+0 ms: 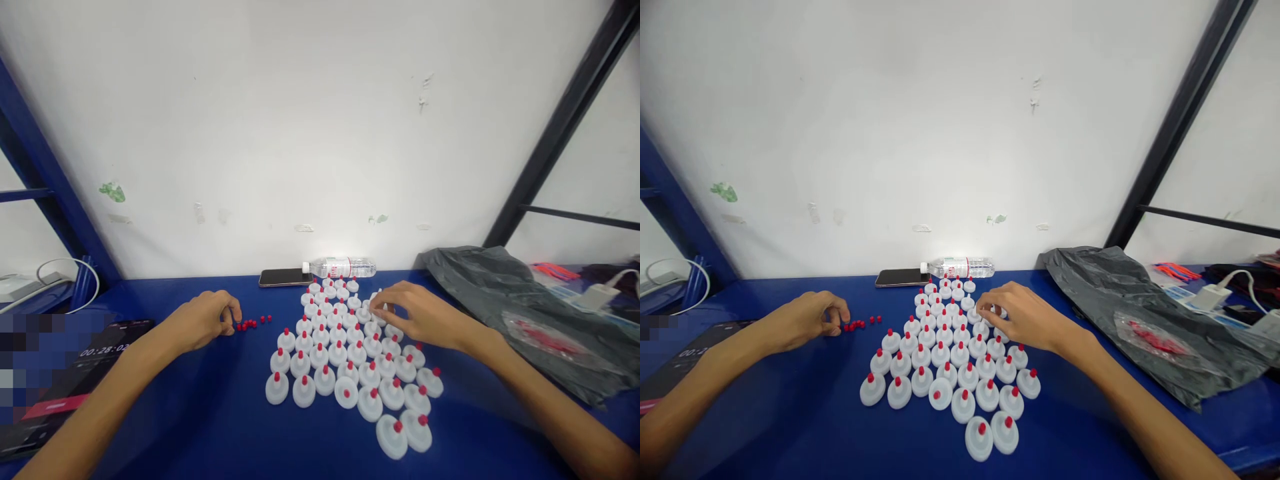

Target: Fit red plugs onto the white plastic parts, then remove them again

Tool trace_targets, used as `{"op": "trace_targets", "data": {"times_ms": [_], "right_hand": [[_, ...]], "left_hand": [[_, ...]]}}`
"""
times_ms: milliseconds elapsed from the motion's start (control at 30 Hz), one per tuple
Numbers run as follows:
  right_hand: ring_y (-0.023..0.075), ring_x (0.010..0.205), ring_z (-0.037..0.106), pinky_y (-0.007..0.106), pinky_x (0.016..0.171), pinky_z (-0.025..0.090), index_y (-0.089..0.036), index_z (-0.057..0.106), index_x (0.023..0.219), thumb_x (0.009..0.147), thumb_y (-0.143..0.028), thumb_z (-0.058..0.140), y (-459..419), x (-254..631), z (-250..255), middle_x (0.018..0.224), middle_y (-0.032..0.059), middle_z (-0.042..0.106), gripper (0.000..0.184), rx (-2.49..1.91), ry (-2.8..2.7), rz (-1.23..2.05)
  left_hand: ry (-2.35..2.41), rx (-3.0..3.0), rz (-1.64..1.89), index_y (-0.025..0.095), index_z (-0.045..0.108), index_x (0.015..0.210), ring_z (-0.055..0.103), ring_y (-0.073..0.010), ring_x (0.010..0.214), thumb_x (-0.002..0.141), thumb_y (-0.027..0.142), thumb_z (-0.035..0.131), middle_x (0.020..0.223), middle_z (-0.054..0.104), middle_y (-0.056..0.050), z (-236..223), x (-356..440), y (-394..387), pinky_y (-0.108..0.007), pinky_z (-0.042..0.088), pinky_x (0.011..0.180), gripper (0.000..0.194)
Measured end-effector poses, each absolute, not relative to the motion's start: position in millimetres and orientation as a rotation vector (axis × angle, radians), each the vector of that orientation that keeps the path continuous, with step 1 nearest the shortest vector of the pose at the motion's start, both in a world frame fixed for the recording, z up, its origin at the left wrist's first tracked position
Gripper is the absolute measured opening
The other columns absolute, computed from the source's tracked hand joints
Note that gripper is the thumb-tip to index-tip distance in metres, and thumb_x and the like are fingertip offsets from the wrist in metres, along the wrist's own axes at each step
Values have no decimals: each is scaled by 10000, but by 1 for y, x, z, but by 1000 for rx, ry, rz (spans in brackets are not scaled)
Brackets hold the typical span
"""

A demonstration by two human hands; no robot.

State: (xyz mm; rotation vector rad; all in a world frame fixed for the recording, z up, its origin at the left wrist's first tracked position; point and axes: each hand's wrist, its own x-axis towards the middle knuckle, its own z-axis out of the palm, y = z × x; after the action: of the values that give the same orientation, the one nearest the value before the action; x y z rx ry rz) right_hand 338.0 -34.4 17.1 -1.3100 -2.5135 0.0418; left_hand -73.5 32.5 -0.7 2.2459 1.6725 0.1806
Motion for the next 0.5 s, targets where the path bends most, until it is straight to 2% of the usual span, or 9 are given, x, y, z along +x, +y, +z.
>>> {"op": "trace_targets", "data": {"times_ms": [67, 167, 233, 367, 500], "right_hand": [[208, 776, 681, 324, 720, 493, -231, 740, 1026, 1004, -378, 502, -36, 339, 22, 938, 43, 769, 280, -1337, -2477, 100], [150, 560, 595, 266, 548, 416, -225, 755, 985, 988, -443, 535, -40, 341, 29, 674, 1, 706, 310, -1385, -2465, 302], [137, 503, 568, 253, 496, 382, -224, 774, 976, 950, -485, 594, -41, 343, 31, 601, -11, 680, 318, -1403, -2489, 475], [159, 568, 640, 253, 511, 427, -230, 806, 883, 860, -496, 711, -39, 349, 28, 701, 13, 750, 284, -1379, -2520, 683], [176, 626, 660, 262, 530, 446, -256, 804, 886, 840, -476, 739, -35, 357, 24, 749, 5, 762, 234, -1402, -2554, 692]], "left_hand": [[1667, 2243, 180, 261, 705, 845, 722, -204, 756, 676, 254, 602, 801, 775, 20, -1, -74, 32, -268, 485, 635, 199], [1681, 2245, 181, 261, 701, 842, 722, -205, 755, 670, 250, 596, 801, 774, 22, -1, -74, 32, -266, 476, 626, 202], [1691, 2253, 178, 261, 701, 856, 719, -204, 753, 677, 247, 588, 802, 774, 21, 0, -73, 31, -266, 470, 622, 212], [1687, 2296, 155, 280, 717, 895, 709, -198, 763, 682, 204, 556, 829, 775, 29, 4, -70, 28, -263, 468, 637, 278], [1744, 2347, 181, 305, 733, 909, 705, -218, 821, 677, 150, 491, 884, 777, 24, 8, -63, 23, -290, 478, 700, 369]]}}
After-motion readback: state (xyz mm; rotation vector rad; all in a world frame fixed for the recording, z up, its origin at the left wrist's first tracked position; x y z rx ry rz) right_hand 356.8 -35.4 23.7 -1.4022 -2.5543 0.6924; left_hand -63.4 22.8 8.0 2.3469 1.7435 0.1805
